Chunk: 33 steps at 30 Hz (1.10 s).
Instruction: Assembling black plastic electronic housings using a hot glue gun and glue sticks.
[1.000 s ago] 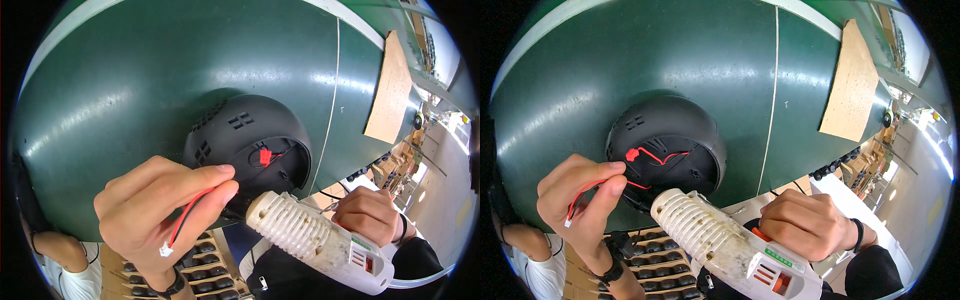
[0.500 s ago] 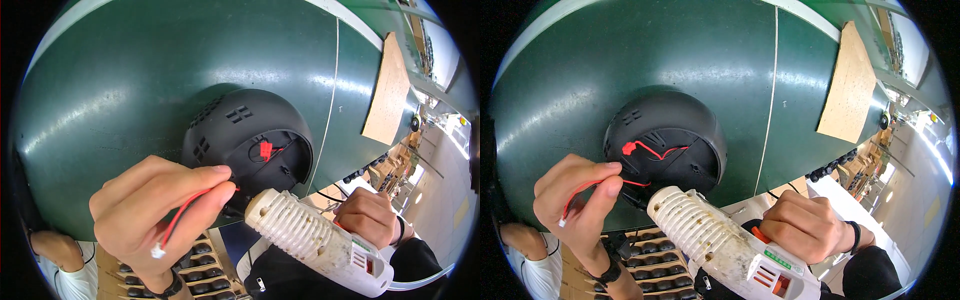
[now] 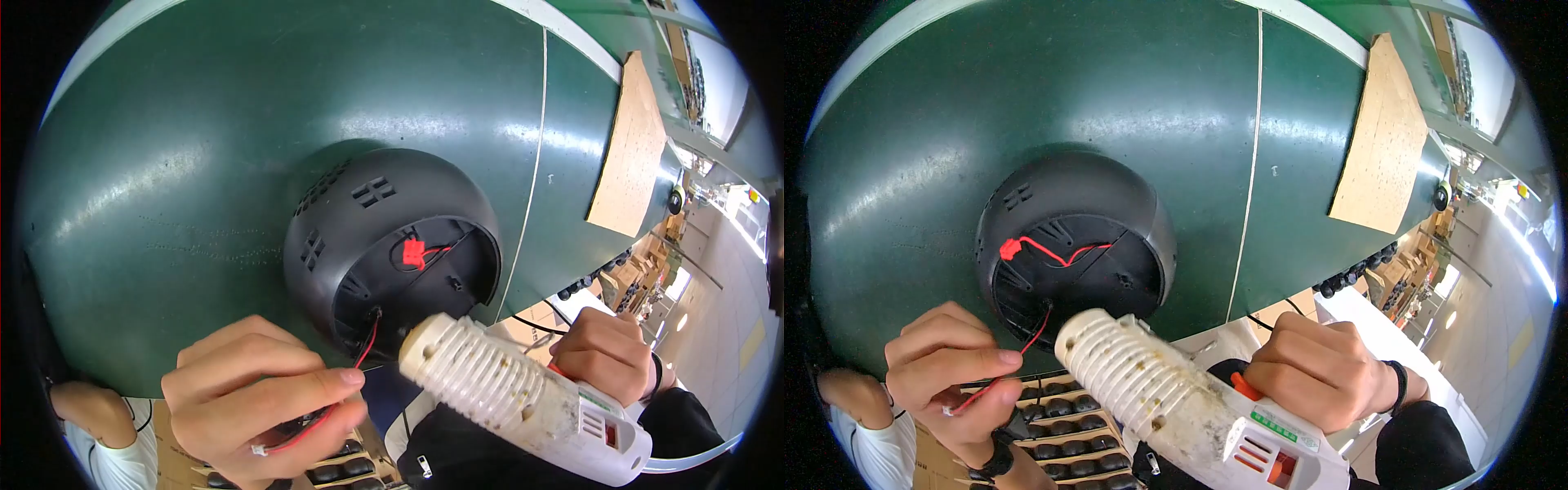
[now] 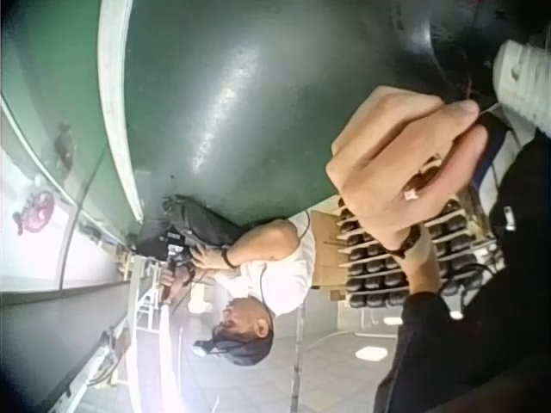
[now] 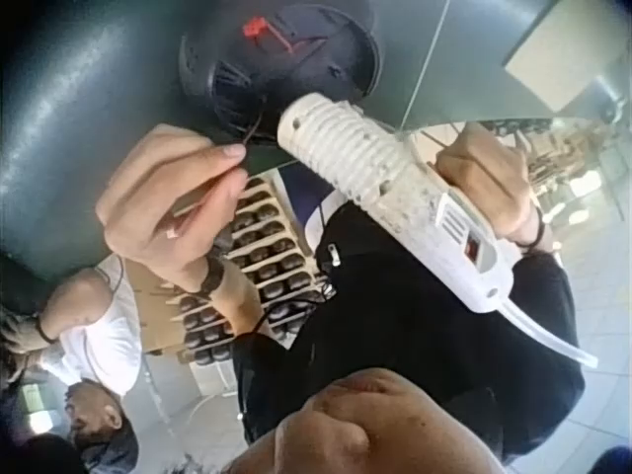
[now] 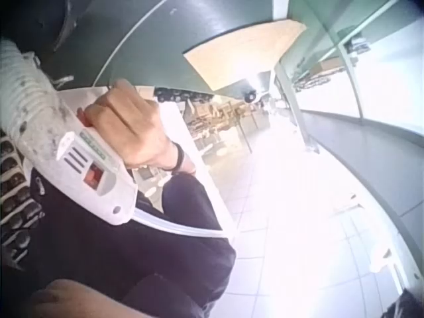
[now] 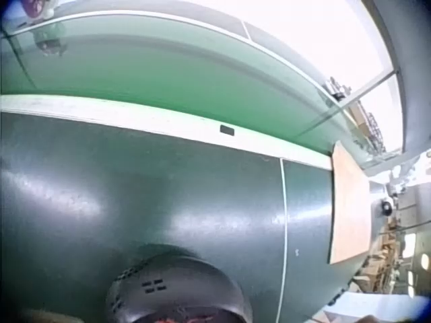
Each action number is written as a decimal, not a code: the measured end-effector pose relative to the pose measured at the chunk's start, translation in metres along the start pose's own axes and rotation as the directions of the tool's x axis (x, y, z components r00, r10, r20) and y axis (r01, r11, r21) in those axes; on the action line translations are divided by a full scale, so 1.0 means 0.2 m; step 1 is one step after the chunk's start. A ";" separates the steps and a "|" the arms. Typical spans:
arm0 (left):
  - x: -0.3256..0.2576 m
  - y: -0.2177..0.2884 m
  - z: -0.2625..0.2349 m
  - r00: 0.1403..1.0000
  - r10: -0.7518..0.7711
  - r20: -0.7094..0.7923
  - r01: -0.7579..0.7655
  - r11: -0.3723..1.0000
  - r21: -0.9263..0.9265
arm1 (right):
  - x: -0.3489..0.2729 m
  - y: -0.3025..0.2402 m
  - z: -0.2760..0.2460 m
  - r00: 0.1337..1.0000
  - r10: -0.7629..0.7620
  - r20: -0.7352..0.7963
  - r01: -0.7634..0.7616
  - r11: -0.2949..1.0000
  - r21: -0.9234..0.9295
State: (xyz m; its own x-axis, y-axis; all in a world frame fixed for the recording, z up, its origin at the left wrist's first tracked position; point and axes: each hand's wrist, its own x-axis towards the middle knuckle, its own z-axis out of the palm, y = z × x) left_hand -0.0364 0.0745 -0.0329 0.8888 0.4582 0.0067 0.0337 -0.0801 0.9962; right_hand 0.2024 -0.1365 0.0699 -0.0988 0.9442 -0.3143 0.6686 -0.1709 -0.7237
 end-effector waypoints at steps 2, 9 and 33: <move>0.04 0.02 -0.03 0.997 0.021 0.069 -0.018 0.999 -0.043 | 0.00 0.00 0.00 1.000 -0.010 -0.026 0.012 0.998 0.068; 0.30 0.21 -0.10 0.975 -0.222 -0.020 0.219 0.932 0.290 | -0.04 0.01 -0.04 0.992 0.083 -0.097 -0.073 0.992 0.101; 0.61 0.17 0.20 0.999 0.023 0.046 -0.034 0.968 0.247 | -0.03 -0.04 -0.03 0.958 0.115 -0.261 -0.142 0.986 -0.087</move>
State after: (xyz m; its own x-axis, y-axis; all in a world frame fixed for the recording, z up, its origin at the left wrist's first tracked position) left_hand 0.0908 0.0916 -0.0013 0.9093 0.4153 0.0261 0.1154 -0.3119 0.9431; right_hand 0.2022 -0.1394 0.0815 0.1751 0.9587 -0.2242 0.7373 -0.2786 -0.6154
